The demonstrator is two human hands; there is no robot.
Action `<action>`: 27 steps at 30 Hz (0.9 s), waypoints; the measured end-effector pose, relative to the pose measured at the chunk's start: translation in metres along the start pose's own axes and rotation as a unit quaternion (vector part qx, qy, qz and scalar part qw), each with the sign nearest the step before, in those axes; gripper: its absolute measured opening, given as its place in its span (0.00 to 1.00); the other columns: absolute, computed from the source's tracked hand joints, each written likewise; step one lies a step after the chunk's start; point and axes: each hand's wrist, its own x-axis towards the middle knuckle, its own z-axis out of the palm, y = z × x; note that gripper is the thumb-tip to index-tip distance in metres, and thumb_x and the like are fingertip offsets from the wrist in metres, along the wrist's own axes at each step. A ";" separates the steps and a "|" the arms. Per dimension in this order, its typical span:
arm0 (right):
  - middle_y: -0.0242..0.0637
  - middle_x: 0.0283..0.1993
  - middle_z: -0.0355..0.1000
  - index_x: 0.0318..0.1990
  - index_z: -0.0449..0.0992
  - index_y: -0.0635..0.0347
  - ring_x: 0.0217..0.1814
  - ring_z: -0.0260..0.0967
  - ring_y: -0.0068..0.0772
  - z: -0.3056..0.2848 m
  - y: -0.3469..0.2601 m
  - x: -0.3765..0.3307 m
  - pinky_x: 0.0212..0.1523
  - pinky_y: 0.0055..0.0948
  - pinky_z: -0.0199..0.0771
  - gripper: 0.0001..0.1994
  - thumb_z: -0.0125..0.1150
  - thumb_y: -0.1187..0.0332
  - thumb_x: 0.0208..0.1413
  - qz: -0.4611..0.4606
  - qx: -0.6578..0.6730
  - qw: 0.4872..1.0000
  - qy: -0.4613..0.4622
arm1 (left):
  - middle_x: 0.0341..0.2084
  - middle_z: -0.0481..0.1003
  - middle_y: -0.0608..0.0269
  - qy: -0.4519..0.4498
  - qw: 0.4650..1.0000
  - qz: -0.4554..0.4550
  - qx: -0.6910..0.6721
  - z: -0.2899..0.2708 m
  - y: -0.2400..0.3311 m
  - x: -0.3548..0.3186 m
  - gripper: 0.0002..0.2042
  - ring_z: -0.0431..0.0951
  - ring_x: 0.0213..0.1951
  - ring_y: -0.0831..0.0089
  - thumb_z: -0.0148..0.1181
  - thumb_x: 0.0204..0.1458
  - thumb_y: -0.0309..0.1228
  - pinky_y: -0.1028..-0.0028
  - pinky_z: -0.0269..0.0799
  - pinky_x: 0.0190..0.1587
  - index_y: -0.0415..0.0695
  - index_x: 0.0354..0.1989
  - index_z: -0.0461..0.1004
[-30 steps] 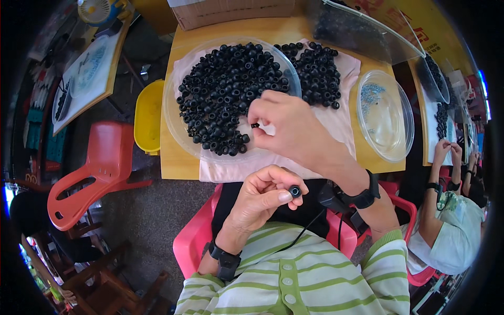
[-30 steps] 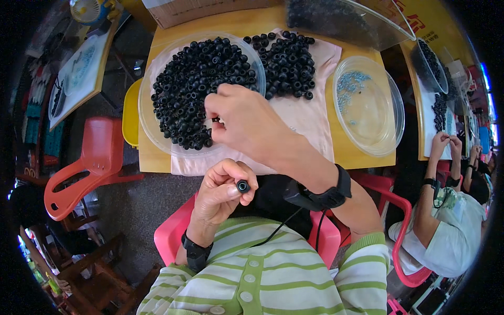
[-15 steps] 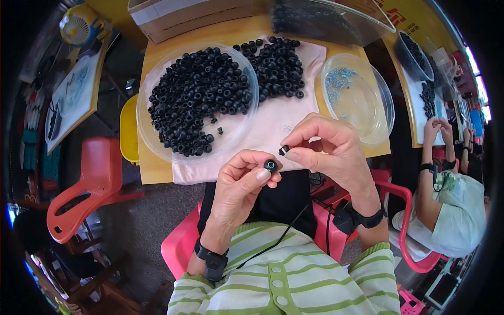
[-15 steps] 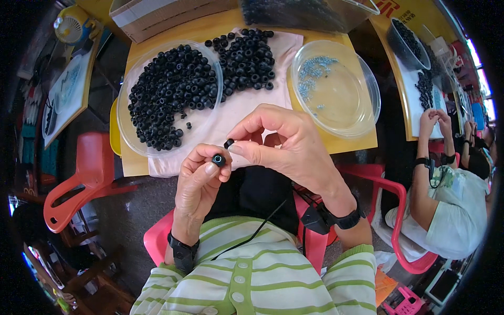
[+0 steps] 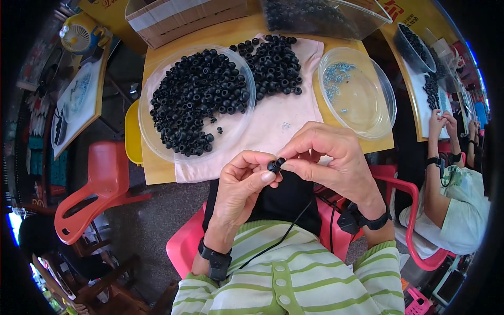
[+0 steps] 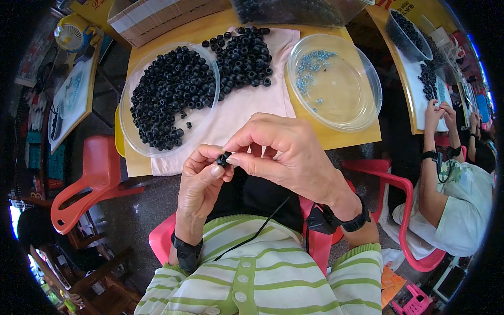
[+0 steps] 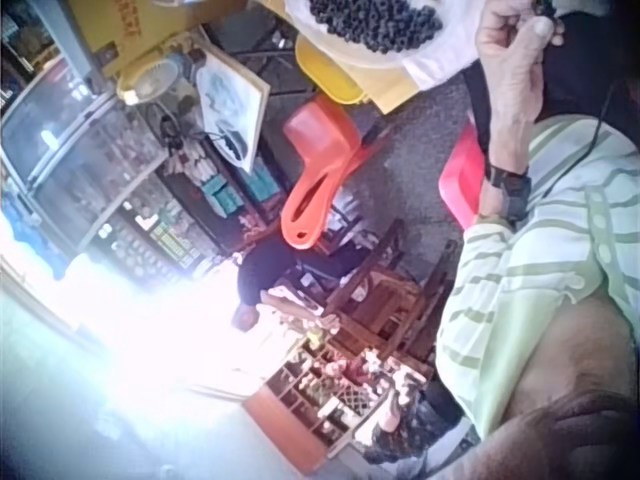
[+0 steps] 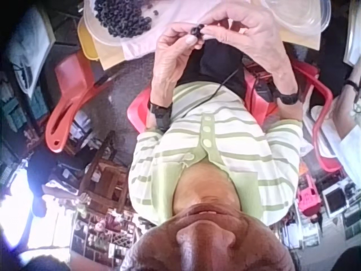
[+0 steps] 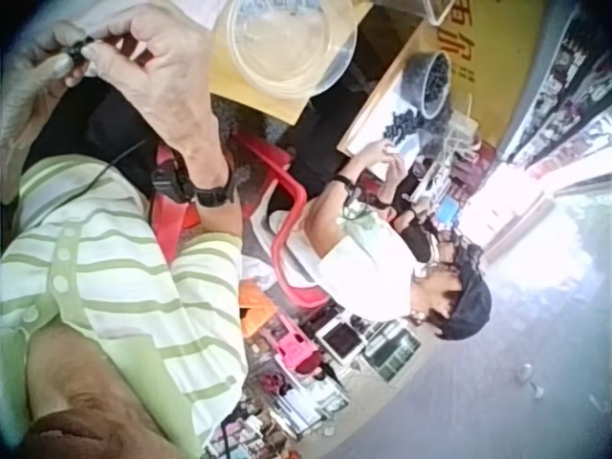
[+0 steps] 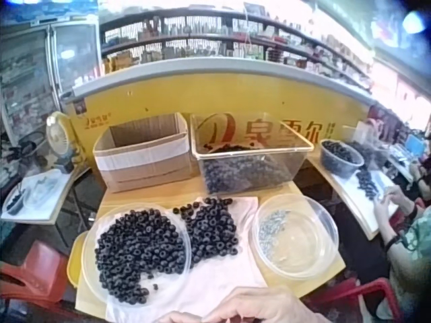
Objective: The person is assembling small plastic components by inserting a smaller part into a larger circular housing.
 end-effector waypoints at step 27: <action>0.40 0.34 0.70 0.36 0.75 0.68 0.32 0.70 0.40 0.014 0.002 -0.005 0.30 0.30 0.73 0.15 0.69 0.80 0.37 -0.240 -0.256 0.935 0.052 | 0.40 0.79 0.62 -0.006 0.958 -0.200 -0.205 0.013 0.002 0.001 0.05 0.78 0.44 0.74 0.62 0.56 0.22 0.72 0.72 0.53 0.43 0.40 0.78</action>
